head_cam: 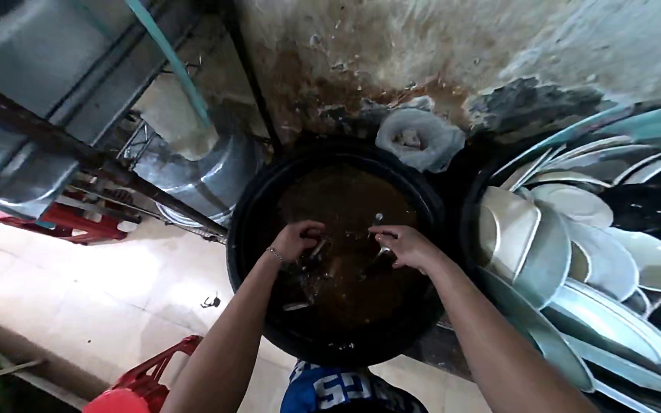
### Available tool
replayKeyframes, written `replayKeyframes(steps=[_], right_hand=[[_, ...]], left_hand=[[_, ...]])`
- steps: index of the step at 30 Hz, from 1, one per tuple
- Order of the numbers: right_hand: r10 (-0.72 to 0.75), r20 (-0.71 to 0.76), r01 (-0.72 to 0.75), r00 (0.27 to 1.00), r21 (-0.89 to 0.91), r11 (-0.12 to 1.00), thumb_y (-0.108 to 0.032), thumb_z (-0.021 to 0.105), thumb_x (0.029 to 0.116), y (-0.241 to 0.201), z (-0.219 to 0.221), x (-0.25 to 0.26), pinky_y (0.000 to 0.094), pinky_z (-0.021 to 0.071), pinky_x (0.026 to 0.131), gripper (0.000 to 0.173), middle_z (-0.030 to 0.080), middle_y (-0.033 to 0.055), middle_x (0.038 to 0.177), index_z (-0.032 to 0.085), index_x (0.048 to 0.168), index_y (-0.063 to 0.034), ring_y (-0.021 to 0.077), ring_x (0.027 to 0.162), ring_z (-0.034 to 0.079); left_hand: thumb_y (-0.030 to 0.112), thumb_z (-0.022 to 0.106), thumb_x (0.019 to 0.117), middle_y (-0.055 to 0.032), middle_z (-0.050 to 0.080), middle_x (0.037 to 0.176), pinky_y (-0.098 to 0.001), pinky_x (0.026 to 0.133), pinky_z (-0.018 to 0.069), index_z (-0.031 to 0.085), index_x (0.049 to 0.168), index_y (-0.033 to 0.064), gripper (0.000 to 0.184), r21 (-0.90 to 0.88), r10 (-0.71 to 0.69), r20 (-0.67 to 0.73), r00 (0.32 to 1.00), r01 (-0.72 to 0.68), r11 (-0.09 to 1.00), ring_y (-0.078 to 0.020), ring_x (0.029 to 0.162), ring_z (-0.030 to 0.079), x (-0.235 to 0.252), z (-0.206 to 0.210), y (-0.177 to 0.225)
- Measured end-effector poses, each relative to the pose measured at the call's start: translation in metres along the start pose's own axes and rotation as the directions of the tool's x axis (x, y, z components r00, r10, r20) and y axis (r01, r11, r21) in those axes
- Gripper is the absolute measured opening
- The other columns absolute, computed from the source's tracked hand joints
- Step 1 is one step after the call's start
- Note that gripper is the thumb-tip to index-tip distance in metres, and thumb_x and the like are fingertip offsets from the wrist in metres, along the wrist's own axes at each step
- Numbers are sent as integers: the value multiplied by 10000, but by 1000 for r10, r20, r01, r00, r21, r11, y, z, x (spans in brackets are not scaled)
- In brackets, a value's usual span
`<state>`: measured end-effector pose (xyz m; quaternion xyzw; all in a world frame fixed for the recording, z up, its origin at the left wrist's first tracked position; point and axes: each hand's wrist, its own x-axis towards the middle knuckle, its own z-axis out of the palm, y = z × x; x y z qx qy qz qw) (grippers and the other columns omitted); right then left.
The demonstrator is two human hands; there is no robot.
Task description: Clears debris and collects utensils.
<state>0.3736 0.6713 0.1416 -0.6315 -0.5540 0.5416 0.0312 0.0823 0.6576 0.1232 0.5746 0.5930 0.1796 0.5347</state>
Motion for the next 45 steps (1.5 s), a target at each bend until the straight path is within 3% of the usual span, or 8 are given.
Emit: replayKeyframes(steps=[4,10,16,25,28,33,37,45], right_hand=[[-86,-96,85,992,-21,996,-279,495,1101,4,4,-4,532,563,910,299,697,124,1237,643,1339,-175,288,1059,702],[4,-130,16,992,152,988,-246,484,1101,40,21,12,487,594,876,395,720,137,1150,454,1464,-93,272,993,722],[39,-149,-5,988,223,975,-268,516,1082,68,37,14,467,614,871,390,691,179,1180,526,1372,-8,281,1000,725],[19,-255,63,967,309,949,-256,571,1052,74,40,16,448,617,817,348,683,161,1133,576,1324,-39,258,906,722],[44,-268,61,962,370,927,-231,565,1052,73,43,16,424,629,776,343,692,153,1097,571,1330,-29,237,841,728],[79,-318,80,945,457,886,-180,512,1072,73,40,17,405,624,807,323,702,151,1078,555,1342,-7,228,878,729],[78,-342,112,936,502,857,-132,515,1059,72,36,13,414,626,854,373,674,172,1163,471,1399,15,241,963,727],[108,-509,317,854,673,668,-178,653,1020,62,30,5,377,610,606,258,673,124,823,636,1193,13,204,620,660]], left_hand=[[-18,691,939,-91,720,1186,-408,968,559,722,1186,71,264,1,29,-126,992,-29,1000,-185,1067,689,1,-1,15],[72,587,1036,-83,673,1344,-410,1058,526,634,1382,116,352,43,60,-140,988,-54,998,-176,1212,657,4,0,47],[274,618,1046,-123,686,1291,-551,987,552,680,1296,126,297,688,121,-138,983,8,725,-318,1138,690,1,17,98],[193,597,1054,-171,685,1269,-487,1020,548,642,1341,44,326,580,347,-34,937,-264,771,-297,1124,695,95,36,203],[208,771,932,-239,493,1499,-529,1067,513,478,1516,84,666,568,364,-77,928,-260,781,-383,1280,595,158,44,227],[235,676,983,-223,631,1354,-563,1049,510,628,1345,41,414,579,47,73,996,-81,811,-371,1231,634,154,91,159],[590,700,910,-247,366,1609,-652,1119,407,339,1605,106,920,608,-224,-103,969,239,757,-472,1423,434,115,128,55],[404,666,963,-208,663,1310,-612,1007,515,551,1453,113,582,494,-385,-46,922,356,793,-393,1210,648,79,151,7]])
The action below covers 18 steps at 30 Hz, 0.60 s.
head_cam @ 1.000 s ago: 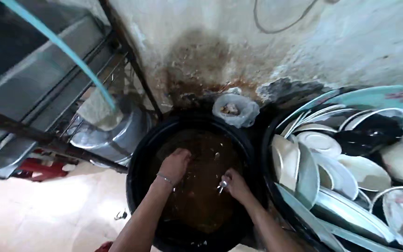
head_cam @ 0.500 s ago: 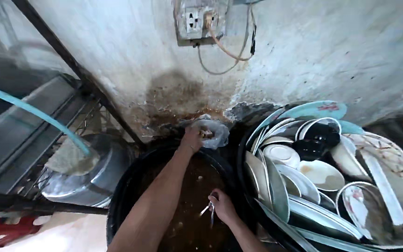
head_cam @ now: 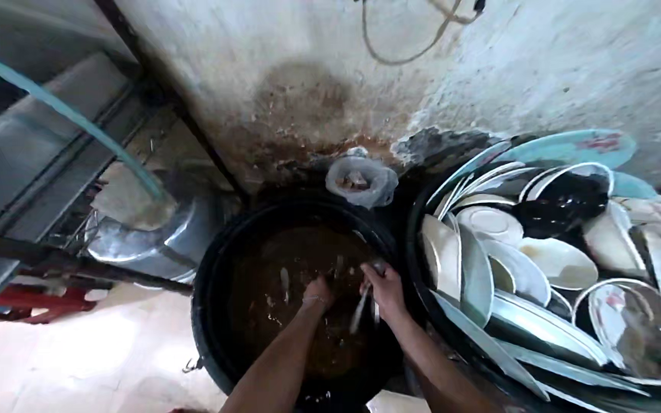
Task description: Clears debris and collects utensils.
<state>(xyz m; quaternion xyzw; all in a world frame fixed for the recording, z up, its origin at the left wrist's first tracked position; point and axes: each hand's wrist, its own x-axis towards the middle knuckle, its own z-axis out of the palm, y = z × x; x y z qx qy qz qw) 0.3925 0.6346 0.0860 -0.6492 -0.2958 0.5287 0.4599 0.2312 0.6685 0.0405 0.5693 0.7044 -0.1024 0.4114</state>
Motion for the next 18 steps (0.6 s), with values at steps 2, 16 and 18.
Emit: replayKeyframes(steps=[2,16,18], right_hand=[[53,-1,-53,999,96,994,-213,620,1044,-4,-1,-1,353,584,531,297,638,117,793,602,1257,-6,190,537,605],[-67,175,51,982,93,994,-275,627,1030,-52,36,16,232,384,442,243,482,-26,661,621,1204,-106,60,465,386],[-29,187,22,982,39,999,-259,675,1007,-65,49,23,228,369,444,284,527,-10,690,659,1225,-78,57,479,386]], left_hand=[[438,694,936,-209,696,1220,-632,1003,497,661,1292,72,512,-53,4,-20,1000,-5,999,-392,1170,659,-9,-5,2],[270,717,987,-105,732,923,-372,766,602,629,1227,-2,373,-723,241,-162,957,-281,631,-176,773,703,-60,-64,-5],[264,696,1003,-102,731,905,-354,715,602,637,1209,-6,345,-738,265,-161,951,-294,608,-171,732,696,-61,-62,-8]])
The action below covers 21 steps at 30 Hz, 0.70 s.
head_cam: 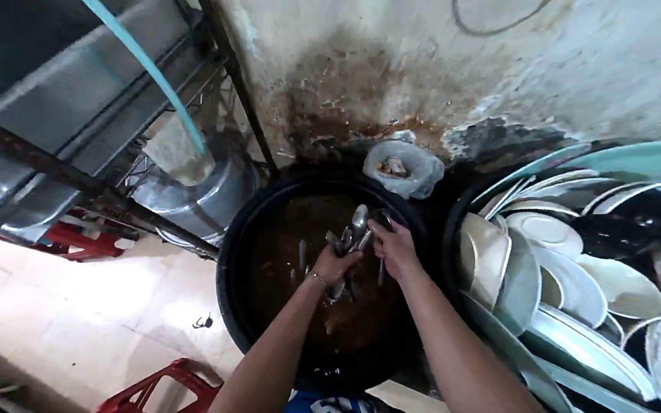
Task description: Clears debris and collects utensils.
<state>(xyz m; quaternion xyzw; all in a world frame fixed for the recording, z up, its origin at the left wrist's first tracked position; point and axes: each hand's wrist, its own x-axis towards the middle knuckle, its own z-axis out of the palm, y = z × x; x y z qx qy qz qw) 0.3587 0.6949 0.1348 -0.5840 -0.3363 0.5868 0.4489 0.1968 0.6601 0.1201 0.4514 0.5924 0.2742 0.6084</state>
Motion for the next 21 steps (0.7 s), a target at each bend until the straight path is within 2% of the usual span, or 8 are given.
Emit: replayKeyframes(steps=[2,5,8,10,13,16,19,21], right_hand=[[-5,-52,7,999,39,999,-242,645,1022,-1,1,15,240,447,521,270,608,7,802,655,1209,-47,61,573,490],[8,-105,32,994,370,929,-262,492,1095,0,-13,36,420,632,764,344,698,129,1019,476,1341,-22,240,844,726],[60,-163,26,985,481,876,-319,505,1088,1,-17,40,366,595,599,194,560,-4,734,481,1171,-145,141,573,591],[26,-17,-18,999,374,927,-329,557,1061,9,-16,33,268,497,504,159,478,-62,656,515,1042,-178,66,487,450],[61,259,-80,964,61,995,-327,597,1033,11,-5,21,222,501,534,231,626,-25,799,619,1123,-115,50,591,549],[96,224,-93,970,-23,995,-305,658,1006,4,7,23,255,510,577,296,660,19,890,631,1187,-72,81,676,588],[23,114,-53,993,260,964,-341,487,1088,1,-11,42,429,619,805,367,694,111,1047,555,1293,-43,234,913,705],[6,36,-22,999,450,893,-403,421,1107,3,-24,51,481,626,822,380,709,126,986,539,1245,-69,288,906,730]], left_hand=[[225,652,1028,-98,737,878,-301,625,580,625,1200,-23,303,-104,3,41,999,1,995,-145,650,670,-3,0,-2],[191,647,1031,-111,727,848,-276,554,553,621,1184,-26,267,-215,-15,46,999,24,976,-134,571,629,-6,-6,-14],[159,673,1011,-101,713,801,-256,520,531,628,1149,-29,238,-235,-20,15,1000,23,972,-118,541,607,-10,-14,-23],[169,679,1007,-87,705,785,-248,512,523,635,1148,-20,239,-248,-8,42,999,19,969,-111,538,600,-12,-17,-24],[152,656,1013,-86,698,799,-243,507,509,611,1179,-15,240,-234,8,159,987,30,972,-106,541,586,-10,-16,-19],[152,644,1019,-61,677,816,-239,529,497,628,1218,12,244,-167,-22,214,976,59,984,-99,570,571,-12,-15,-16],[150,644,1024,-76,685,838,-275,603,555,649,1199,1,229,-199,-79,129,988,103,975,-134,637,628,-16,-24,-22],[92,634,1017,-114,736,926,-328,721,614,625,1204,-26,221,-350,-89,-6,996,82,933,-180,764,714,-22,-30,-29]])
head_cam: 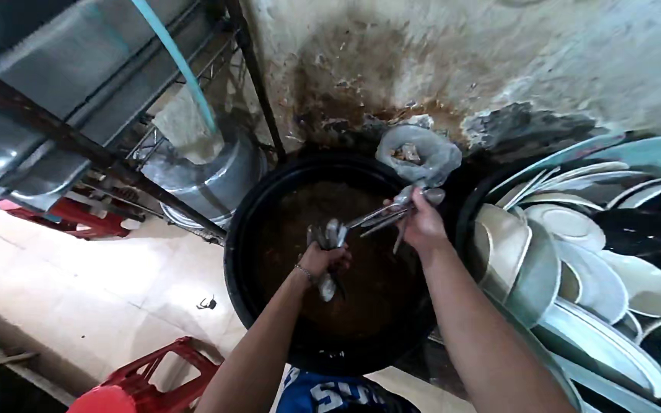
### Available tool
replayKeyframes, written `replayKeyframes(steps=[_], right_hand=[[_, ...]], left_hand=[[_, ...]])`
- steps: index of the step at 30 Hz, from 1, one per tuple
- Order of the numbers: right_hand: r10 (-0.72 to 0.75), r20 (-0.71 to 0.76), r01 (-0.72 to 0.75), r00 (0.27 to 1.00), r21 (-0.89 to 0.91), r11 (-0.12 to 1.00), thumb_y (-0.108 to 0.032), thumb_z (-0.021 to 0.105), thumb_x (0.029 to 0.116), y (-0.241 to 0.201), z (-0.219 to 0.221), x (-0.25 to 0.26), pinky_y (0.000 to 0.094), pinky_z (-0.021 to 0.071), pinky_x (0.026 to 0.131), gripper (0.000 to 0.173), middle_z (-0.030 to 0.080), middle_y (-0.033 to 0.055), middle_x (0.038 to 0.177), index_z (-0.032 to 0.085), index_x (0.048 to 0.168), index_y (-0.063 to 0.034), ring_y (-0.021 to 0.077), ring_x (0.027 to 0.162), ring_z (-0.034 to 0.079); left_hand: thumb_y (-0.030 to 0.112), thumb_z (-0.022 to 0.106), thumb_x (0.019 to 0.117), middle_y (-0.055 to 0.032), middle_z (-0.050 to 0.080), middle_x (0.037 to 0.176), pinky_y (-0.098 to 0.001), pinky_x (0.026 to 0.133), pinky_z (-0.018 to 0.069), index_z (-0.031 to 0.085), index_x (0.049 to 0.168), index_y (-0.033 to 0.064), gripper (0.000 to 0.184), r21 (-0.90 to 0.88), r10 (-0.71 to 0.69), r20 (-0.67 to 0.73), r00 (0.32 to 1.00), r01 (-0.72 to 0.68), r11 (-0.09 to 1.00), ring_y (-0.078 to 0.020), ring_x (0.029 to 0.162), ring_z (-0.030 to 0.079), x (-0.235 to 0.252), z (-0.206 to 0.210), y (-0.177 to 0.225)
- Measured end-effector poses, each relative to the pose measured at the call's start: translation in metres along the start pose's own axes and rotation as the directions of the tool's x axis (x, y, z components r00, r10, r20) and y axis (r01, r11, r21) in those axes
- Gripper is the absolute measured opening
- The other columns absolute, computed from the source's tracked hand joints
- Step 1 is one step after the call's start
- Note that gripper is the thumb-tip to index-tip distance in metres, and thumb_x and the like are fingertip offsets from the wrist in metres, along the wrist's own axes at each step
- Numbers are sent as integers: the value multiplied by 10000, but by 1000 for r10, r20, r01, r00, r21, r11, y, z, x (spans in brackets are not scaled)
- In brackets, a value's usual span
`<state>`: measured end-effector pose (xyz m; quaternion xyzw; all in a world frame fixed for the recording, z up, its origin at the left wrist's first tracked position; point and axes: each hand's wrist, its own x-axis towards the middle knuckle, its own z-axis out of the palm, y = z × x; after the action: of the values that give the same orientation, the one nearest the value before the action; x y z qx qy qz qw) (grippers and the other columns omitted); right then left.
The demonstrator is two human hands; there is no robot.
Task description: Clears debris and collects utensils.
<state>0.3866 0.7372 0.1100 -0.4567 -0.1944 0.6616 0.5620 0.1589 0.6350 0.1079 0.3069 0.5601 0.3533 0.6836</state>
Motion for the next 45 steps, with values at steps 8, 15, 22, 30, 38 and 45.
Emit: replayKeyframes(steps=[8,15,22,30,38,45], right_hand=[[141,-201,-118,969,125,985,-720,365,1004,50,4,-78,240,451,456,538,447,-84,598,544,929,-219,56,444,420],[146,-79,-140,986,79,987,-377,524,1068,84,29,-86,236,495,556,244,554,-38,702,598,1039,-146,64,556,515],[202,-19,-198,979,-305,931,-183,711,961,56,27,-53,374,589,804,358,701,105,1066,614,1269,-28,175,909,679],[47,-54,-39,997,142,989,-249,439,1088,51,-7,-34,431,611,827,242,699,93,1054,566,1200,-77,240,951,709],[103,-104,-103,989,9,995,-163,586,1023,55,5,-42,317,567,568,117,601,10,792,570,1125,-107,110,548,546],[112,-56,-123,992,-247,961,-152,693,981,70,27,-69,261,489,522,213,586,22,782,630,1160,-53,92,530,487]], left_hand=[[7,469,1063,-112,699,1077,-430,900,570,519,1082,51,69,-557,184,-563,806,-534,635,-237,1013,683,21,1,-6],[43,432,1085,-86,712,1123,-374,924,570,543,1143,70,129,-687,129,-492,861,-475,550,-205,1052,694,1,38,-1],[9,478,1064,-112,710,1165,-384,858,591,576,1079,51,108,-621,153,-367,917,-364,694,-226,970,707,-11,38,-11],[36,476,1069,-179,750,1026,-431,894,623,574,1206,-33,182,-302,337,-380,861,-460,835,-276,952,755,-28,-10,-6],[201,637,1012,-106,598,902,-345,607,492,523,1402,58,431,246,29,-178,984,16,969,-167,656,533,-14,-6,-2],[252,532,1090,-135,711,944,-393,713,611,606,1253,4,305,444,0,-264,964,122,887,-212,734,704,-8,25,6]])
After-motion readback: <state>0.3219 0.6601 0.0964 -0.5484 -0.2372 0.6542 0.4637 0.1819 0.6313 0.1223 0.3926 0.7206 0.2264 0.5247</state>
